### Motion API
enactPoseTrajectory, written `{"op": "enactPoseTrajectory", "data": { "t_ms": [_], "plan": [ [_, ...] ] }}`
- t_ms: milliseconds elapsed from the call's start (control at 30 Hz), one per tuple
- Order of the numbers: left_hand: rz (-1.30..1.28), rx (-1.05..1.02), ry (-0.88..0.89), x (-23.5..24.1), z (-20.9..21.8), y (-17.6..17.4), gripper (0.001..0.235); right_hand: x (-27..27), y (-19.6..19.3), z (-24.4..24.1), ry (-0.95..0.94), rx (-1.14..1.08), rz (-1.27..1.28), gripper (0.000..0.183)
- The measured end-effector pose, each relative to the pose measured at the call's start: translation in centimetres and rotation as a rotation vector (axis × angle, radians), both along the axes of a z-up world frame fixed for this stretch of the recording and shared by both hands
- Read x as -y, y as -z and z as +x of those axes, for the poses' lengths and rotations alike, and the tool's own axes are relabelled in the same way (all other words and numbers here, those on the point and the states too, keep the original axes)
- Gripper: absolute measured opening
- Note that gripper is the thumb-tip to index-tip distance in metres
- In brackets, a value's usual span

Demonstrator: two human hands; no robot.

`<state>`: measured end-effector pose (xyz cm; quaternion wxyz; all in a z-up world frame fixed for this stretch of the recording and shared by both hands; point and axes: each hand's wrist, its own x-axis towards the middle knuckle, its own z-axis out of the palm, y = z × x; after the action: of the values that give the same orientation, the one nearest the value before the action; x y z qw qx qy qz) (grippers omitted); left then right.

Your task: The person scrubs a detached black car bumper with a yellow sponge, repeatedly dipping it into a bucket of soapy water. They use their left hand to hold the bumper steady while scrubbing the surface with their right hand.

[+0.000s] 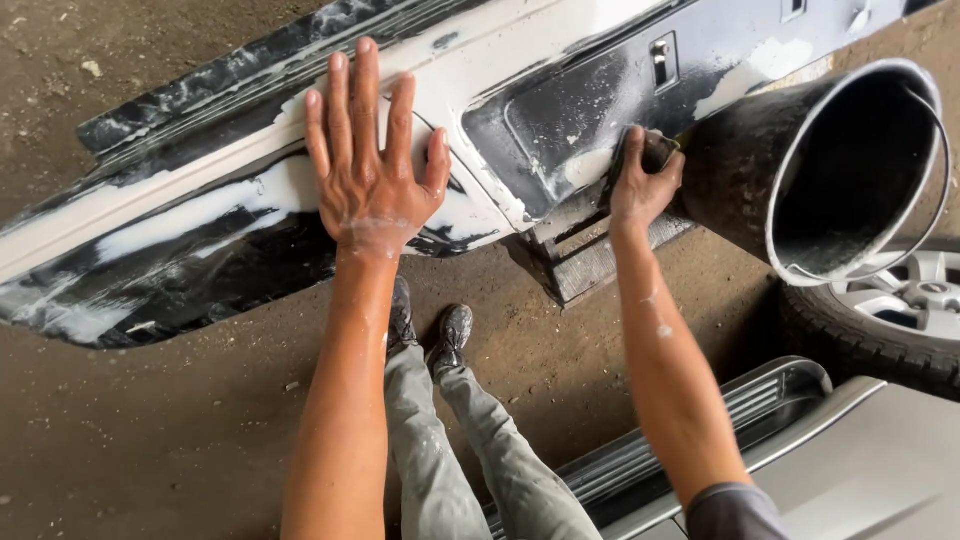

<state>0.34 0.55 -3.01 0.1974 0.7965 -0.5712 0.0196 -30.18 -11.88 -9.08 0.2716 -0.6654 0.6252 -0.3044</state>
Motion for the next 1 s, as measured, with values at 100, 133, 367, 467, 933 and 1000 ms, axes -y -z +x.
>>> {"op": "enactPoseTrajectory", "data": {
  "t_ms": [100,133,367,467,933,1000],
  "plan": [
    [-0.006,-0.014,0.007,-0.2,-0.1,0.2,0.055,-2.4,3.0,-0.1,0.199,0.054,0.060,0.039],
    [-0.040,-0.009,0.004,0.0,-0.1,0.3,0.055,-3.3,4.8,-0.3,0.114,-0.023,-0.108,0.041],
    [0.024,-0.008,0.021,-0.1,0.0,-0.3,0.055,-4.0,1.8,1.4,0.499,0.068,0.139,0.053],
    [-0.038,-0.005,0.022,-0.5,-0.2,-0.6,0.054,-3.8,1.4,1.3,0.126,0.040,0.030,0.044],
    [0.035,-0.061,0.006,-0.1,-0.2,-1.1,0.051,-2.6,3.0,1.3,0.414,0.164,0.082,0.042],
    [0.015,-0.044,0.009,0.0,-0.1,-0.9,0.052,-2.9,0.4,1.5,0.251,0.044,0.105,0.043]
  ]
}}
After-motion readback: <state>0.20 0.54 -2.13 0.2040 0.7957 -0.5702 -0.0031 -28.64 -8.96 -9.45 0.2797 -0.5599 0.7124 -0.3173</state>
